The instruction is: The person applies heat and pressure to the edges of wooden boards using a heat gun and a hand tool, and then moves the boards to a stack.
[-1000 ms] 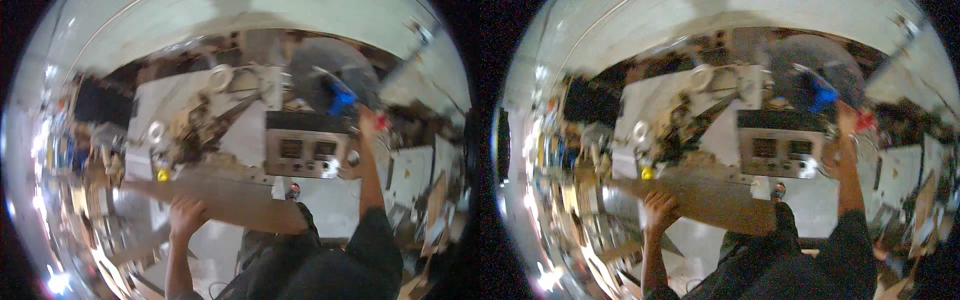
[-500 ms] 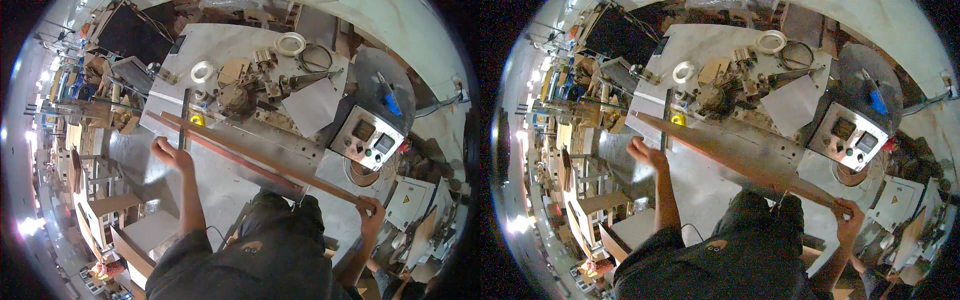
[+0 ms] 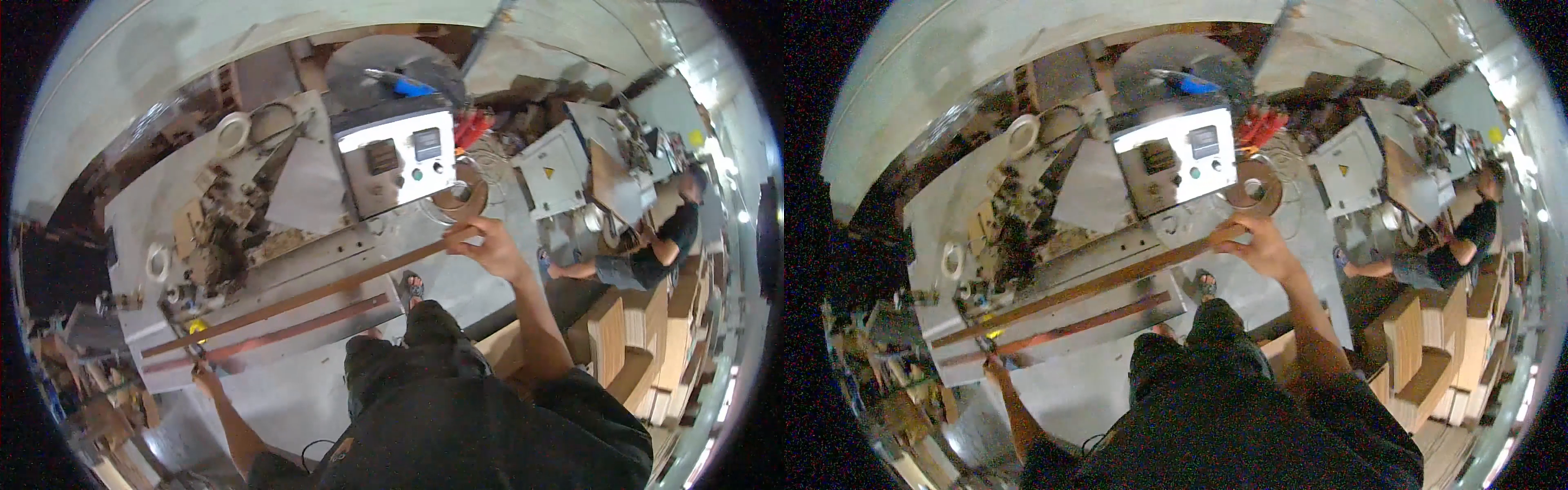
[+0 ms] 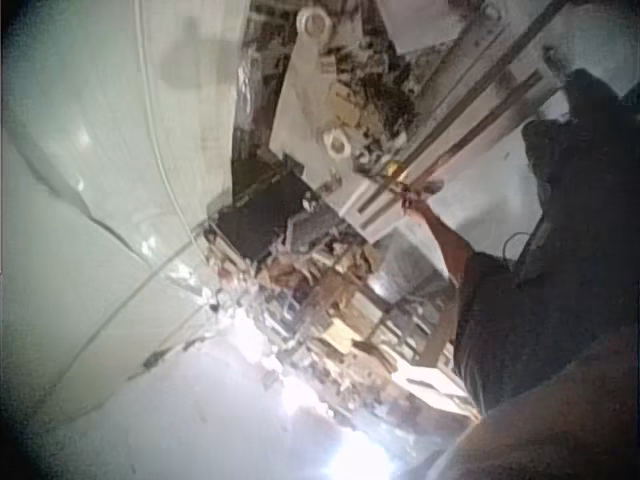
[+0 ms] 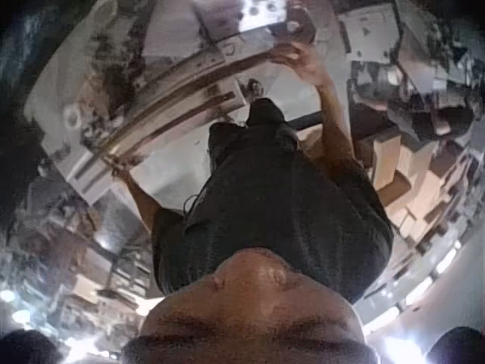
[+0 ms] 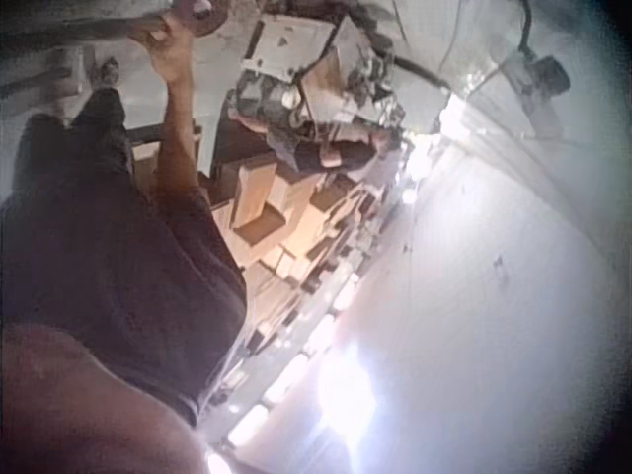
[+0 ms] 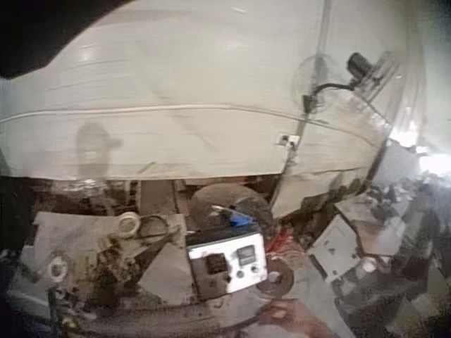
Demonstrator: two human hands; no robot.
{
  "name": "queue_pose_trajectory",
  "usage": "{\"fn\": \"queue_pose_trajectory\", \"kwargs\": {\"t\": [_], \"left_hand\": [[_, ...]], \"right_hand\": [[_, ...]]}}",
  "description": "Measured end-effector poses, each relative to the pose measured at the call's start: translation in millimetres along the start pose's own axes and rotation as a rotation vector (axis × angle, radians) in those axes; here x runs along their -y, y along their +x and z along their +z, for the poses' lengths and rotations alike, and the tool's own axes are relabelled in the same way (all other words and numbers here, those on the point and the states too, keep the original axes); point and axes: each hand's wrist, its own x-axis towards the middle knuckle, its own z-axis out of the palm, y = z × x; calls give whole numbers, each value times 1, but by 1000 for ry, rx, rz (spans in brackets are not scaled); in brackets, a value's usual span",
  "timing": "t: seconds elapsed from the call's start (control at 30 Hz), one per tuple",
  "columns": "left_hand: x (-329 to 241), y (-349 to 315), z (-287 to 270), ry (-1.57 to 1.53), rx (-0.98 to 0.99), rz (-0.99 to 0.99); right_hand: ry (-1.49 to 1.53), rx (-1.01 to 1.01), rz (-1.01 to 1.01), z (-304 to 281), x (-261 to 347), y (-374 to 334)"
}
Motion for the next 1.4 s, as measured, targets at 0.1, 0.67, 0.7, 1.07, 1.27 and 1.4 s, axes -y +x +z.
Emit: {"fn": "queue_pose_trajectory", "kwargs": {"t": [0.1, 0.67, 0.7, 1.07, 1.27, 1.4], "left_hand": [[1, -38, -53, 24, -37, -162], [-528, -208, -318, -1128, 315, -265], [-580, -237, -307, -1123, 384, -199], [-725, -341, -279, -395, 733, -32], [-703, -323, -277, -292, 594, -100], [-691, -301, -283, -268, 548, -164]], "right_hand": [[37, -32, -111, 4, 3, 7], [300, 93, -140, 18, -24, -9], [299, 70, -158, 20, -26, -11], [210, 77, -244, 21, -42, -19], [243, 61, -282, 14, -44, -14], [232, 94, -259, 11, -41, -10]]}}
